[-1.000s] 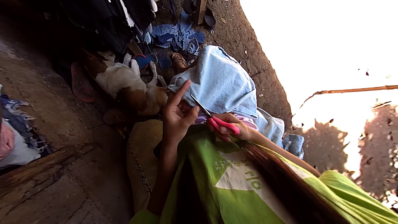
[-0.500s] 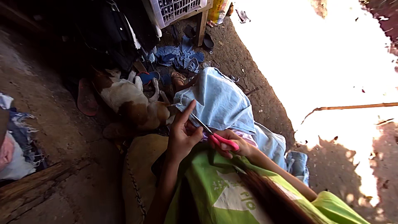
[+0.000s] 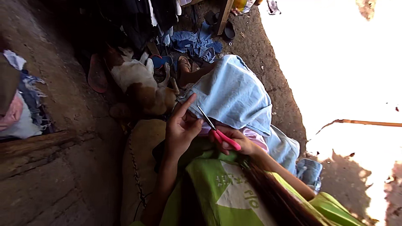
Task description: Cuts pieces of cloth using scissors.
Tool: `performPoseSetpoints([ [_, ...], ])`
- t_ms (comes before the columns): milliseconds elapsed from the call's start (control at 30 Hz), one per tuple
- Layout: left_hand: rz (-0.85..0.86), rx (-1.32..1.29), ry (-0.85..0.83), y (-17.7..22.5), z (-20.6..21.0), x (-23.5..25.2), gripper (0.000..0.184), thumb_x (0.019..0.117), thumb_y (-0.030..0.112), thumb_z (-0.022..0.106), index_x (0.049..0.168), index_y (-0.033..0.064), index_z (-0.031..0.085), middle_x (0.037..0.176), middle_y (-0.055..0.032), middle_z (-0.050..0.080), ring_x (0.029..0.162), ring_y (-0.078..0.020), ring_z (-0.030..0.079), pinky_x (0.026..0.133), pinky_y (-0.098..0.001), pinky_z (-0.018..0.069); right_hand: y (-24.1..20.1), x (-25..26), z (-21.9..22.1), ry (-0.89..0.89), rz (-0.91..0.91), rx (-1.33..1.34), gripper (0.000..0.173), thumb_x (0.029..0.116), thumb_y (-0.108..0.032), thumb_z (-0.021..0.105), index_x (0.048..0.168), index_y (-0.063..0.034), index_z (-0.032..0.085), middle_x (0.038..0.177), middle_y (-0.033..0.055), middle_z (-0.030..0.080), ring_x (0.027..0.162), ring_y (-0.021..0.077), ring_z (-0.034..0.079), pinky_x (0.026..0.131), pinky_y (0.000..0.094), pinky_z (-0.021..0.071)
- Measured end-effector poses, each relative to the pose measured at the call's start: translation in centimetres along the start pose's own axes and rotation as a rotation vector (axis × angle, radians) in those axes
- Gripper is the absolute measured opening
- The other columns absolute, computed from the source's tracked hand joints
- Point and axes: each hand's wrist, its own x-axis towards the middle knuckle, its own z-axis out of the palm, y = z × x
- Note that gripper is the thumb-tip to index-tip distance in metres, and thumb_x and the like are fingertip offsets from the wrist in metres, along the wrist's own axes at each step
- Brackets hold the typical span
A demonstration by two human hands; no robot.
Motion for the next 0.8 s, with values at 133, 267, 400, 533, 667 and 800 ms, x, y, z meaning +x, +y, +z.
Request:
performPoseSetpoints([
  [133, -0.005, -0.039, -0.033, 0.4, 0.2, 0.1, 0.084, 0.0775, -0.011, 0.067, 0.155, 0.0114, 0.043, 0.117, 0.0012, 0.063, 0.072, -0.0003, 0.063, 0.065, -0.0170, 0.0571, 0.2, 0.4, 0.2, -0.058, -0.060, 0.102, 0.032, 0.1003, -0.048, 0.060, 0.112, -0.0178, 0.062, 0.084, -0.0168, 0.063, 0.066, -0.0103, 0.055, 0.058, 0.0087, 0.0458],
  [267, 0.005, -0.063, -0.057, 0.8, 0.3, 0.0, 0.092, 0.0769, -0.014, 0.065, 0.159, 0.0124, 0.035, 0.116, 0.0014, 0.067, 0.066, 0.0013, 0.062, 0.058, -0.0136, 0.0538, 0.4, 0.0, 0.8, -0.026, -0.093, 0.140, 0.027, 0.1011, -0.043, 0.061, 0.107, -0.0163, 0.064, 0.081, -0.0165, 0.063, 0.062, -0.0116, 0.054, 0.053, 0.0068, 0.0429],
  [400, 0.021, -0.048, -0.088, 0.7, 0.3, -0.3, 0.094, 0.0766, -0.014, 0.065, 0.161, 0.0117, 0.032, 0.120, -0.0006, 0.064, 0.068, 0.0009, 0.062, 0.060, -0.0141, 0.0549, 0.5, 0.0, 0.9, -0.039, -0.076, 0.150, 0.029, 0.1003, -0.044, 0.061, 0.109, -0.0163, 0.064, 0.081, -0.0153, 0.064, 0.063, -0.0092, 0.056, 0.055, 0.0091, 0.0455],
  [533, 0.018, -0.032, -0.111, 0.6, 0.2, -0.5, 0.095, 0.0762, -0.013, 0.065, 0.161, 0.0114, 0.030, 0.128, -0.0018, 0.060, 0.075, 0.0002, 0.065, 0.065, -0.0162, 0.0577, 0.3, -0.3, 0.8, -0.047, -0.067, 0.168, 0.027, 0.1009, -0.043, 0.061, 0.107, -0.0164, 0.064, 0.078, -0.0167, 0.063, 0.060, -0.0115, 0.054, 0.052, 0.0067, 0.0428],
  [667, 0.027, -0.014, -0.145, 0.4, 0.1, -0.7, 0.096, 0.0740, -0.013, 0.065, 0.161, 0.0101, 0.031, 0.131, -0.0036, 0.056, 0.077, -0.0006, 0.066, 0.067, -0.0175, 0.0589, 0.5, -0.7, 1.1, -0.055, -0.056, 0.161, 0.028, 0.1010, -0.043, 0.061, 0.110, -0.0165, 0.064, 0.081, -0.0160, 0.064, 0.063, -0.0101, 0.056, 0.055, 0.0081, 0.0455],
  [800, 0.036, -0.020, -0.144, 0.4, -0.2, -1.1, 0.096, 0.0737, -0.013, 0.065, 0.161, 0.0086, 0.031, 0.132, -0.0029, 0.058, 0.079, -0.0002, 0.065, 0.068, -0.0169, 0.0582, 0.7, 0.1, 1.6, -0.079, -0.049, 0.172, 0.030, 0.1005, -0.046, 0.060, 0.107, -0.0175, 0.063, 0.081, -0.0165, 0.063, 0.063, -0.0107, 0.055, 0.055, 0.0078, 0.0445],
])
